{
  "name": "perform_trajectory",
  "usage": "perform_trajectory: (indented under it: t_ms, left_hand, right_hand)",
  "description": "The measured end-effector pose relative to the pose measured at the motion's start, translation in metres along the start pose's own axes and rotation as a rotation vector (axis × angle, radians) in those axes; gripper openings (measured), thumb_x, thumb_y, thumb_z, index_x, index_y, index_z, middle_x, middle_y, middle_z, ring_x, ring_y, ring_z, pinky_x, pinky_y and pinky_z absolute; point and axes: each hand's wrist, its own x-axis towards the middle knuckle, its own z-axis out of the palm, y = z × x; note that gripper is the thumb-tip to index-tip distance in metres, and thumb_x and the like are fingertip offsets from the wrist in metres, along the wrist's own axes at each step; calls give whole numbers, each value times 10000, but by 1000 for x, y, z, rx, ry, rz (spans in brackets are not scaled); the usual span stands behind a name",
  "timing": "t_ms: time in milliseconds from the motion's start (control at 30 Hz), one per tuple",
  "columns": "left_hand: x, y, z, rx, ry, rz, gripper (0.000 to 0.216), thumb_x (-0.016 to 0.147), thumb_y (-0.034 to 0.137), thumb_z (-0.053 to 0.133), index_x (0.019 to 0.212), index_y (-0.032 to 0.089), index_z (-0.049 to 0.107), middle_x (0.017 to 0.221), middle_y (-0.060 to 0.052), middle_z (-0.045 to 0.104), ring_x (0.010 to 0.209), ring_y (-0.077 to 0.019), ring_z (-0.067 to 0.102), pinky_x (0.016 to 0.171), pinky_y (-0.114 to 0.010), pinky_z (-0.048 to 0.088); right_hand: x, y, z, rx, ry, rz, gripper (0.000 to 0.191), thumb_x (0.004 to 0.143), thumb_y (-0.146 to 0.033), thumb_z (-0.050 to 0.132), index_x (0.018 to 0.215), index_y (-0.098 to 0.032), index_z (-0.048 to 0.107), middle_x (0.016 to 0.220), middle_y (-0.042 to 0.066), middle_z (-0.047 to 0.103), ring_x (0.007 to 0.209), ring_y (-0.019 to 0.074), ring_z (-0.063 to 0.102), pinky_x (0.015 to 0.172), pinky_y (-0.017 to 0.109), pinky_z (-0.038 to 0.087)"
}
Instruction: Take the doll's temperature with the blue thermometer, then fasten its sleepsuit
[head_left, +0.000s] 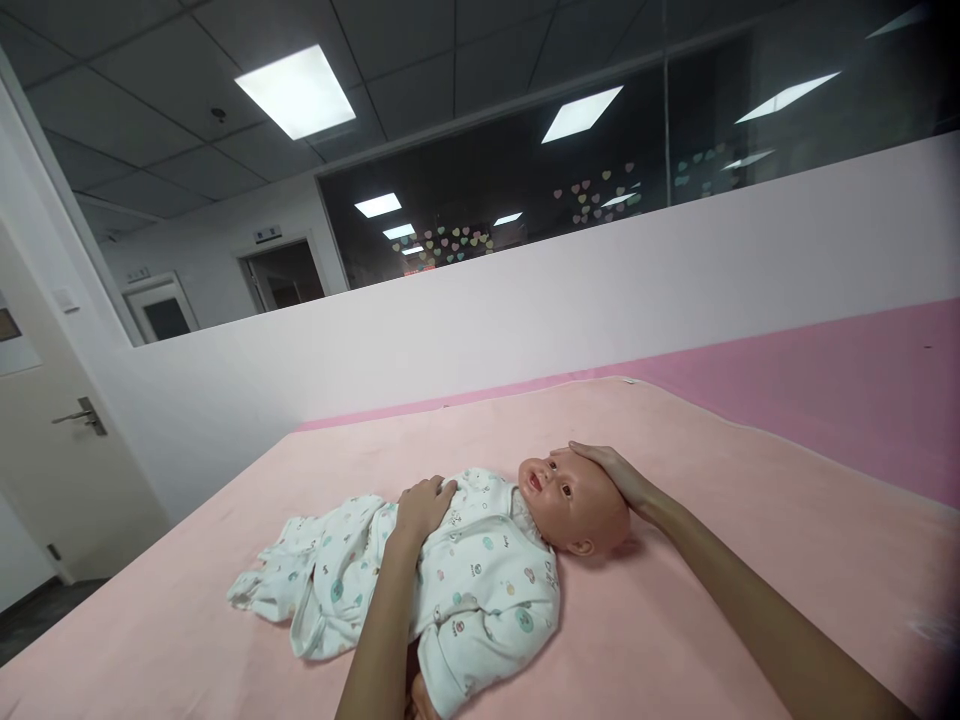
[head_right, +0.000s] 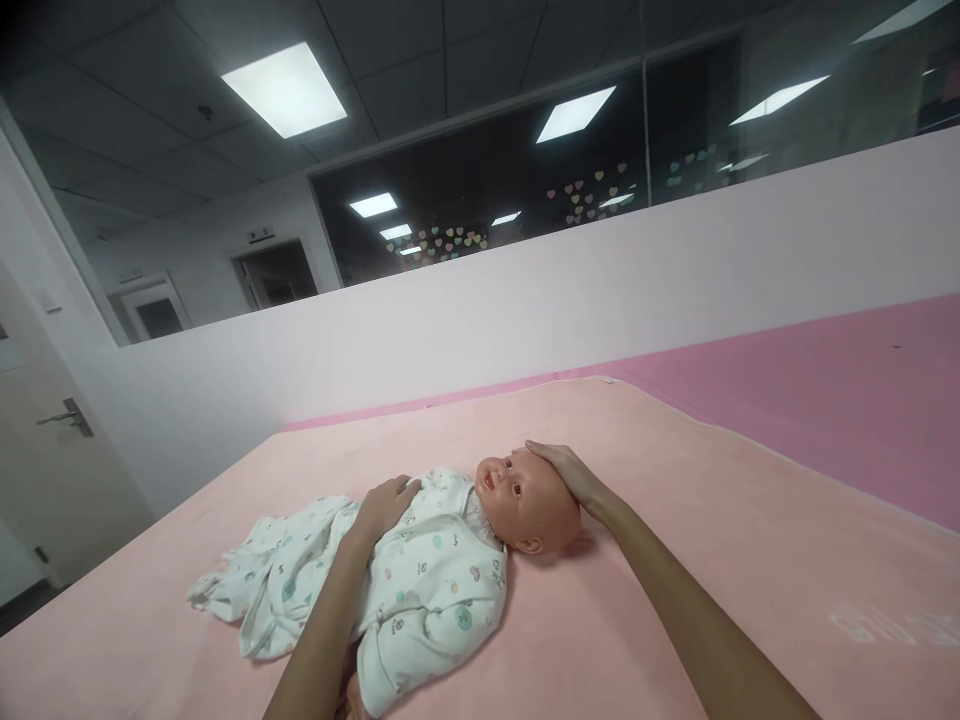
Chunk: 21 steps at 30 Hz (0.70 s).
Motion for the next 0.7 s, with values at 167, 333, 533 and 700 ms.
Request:
perform_trajectory:
  t_ms: [167, 333, 533, 700]
  left_hand:
    - [0, 0, 0, -14, -12, -9, 490, 810, 502, 219, 1030, 223, 557, 1066, -79, 610, 996, -245, 532, 857, -352, 362]
    - [0, 1, -1, -8, -19, -9, 495, 812, 502, 213, 1043, 224, 550, 1087, -80, 601, 1009, -245, 527, 861, -354, 356]
    - [-1, 2, -2, 4, -19, -19, 482, 817, 495, 216, 1034, 224, 550, 1090, -74, 601, 1010, -238, 528, 853, -338, 362]
    - [-1, 2, -3, 10, -25, -22, 487, 818, 500, 211, 1033, 222, 548, 1093, -74, 600, 1016, -239, 525, 853, -335, 360]
  right_hand:
    - [6, 6, -9, -91, 124, -172, 308, 683, -415, 586, 878, -181, 636, 1065, 52, 612, 1069, 244, 507, 969, 354, 366]
    - [11, 15, -18, -145, 246, -182, 511, 711, -460, 558, 1185, -297, 460, 1294, 14, 436, 1197, 226, 390, 1007, 382, 320]
    - [16, 14, -15, -104, 372, -257, 512, 710, -449, 538, 1197, -367, 405, 1290, -27, 431, 1240, 183, 326, 1037, 346, 281]
    - [3, 8, -1, -22, 111, -3, 417, 722, -527, 443, 938, -203, 592, 961, 88, 647, 1002, 252, 558, 930, 384, 406]
